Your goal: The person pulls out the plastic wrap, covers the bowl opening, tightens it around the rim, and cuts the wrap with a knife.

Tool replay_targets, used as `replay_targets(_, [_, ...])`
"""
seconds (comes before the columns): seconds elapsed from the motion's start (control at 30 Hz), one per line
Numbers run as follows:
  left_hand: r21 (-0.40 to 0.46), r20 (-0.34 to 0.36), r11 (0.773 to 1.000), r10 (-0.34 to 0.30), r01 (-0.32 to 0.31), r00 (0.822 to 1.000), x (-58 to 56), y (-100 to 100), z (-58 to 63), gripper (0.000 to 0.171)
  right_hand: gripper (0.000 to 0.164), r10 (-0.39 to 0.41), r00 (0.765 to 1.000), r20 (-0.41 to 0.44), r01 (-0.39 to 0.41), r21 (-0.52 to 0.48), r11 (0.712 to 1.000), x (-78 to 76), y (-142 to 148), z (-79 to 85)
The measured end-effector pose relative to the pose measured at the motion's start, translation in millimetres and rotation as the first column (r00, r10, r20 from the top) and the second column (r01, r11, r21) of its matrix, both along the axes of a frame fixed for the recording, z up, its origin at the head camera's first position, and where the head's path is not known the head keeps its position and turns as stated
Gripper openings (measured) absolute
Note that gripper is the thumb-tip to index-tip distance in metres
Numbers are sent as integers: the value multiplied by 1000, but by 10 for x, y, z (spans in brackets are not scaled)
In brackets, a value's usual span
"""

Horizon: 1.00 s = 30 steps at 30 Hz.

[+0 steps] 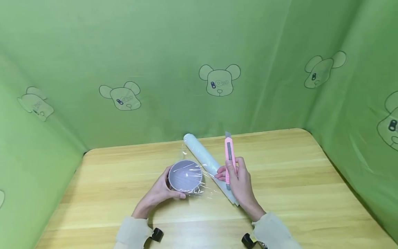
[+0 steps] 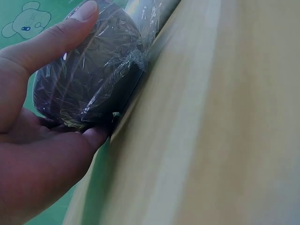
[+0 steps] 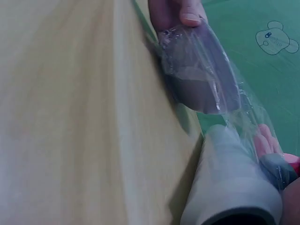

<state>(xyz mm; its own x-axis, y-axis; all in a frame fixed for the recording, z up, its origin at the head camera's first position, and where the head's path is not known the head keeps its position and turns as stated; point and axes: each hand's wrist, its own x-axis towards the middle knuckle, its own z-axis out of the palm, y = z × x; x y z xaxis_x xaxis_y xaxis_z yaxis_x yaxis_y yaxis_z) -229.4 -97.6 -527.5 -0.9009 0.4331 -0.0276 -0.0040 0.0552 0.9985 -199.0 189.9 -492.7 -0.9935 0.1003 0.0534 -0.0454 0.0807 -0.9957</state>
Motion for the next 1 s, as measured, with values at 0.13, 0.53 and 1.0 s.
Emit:
replay_targets(0.13, [-15, -3, 1000, -19, 19, 1000, -84, 55, 11, 114, 38, 1, 1000, 6, -1, -37, 999, 33, 29, 7])
replay_targets(0.53, [-18, -2, 998, -66, 66, 998, -122, 61, 1, 115, 31, 120, 976, 180, -158, 214, 964, -265, 360, 261])
replay_targets(1.0, [-44, -30, 996, -78, 77, 996, -128, 13, 21, 116, 52, 152, 926, 345, -299, 425, 854, -528, 132, 156])
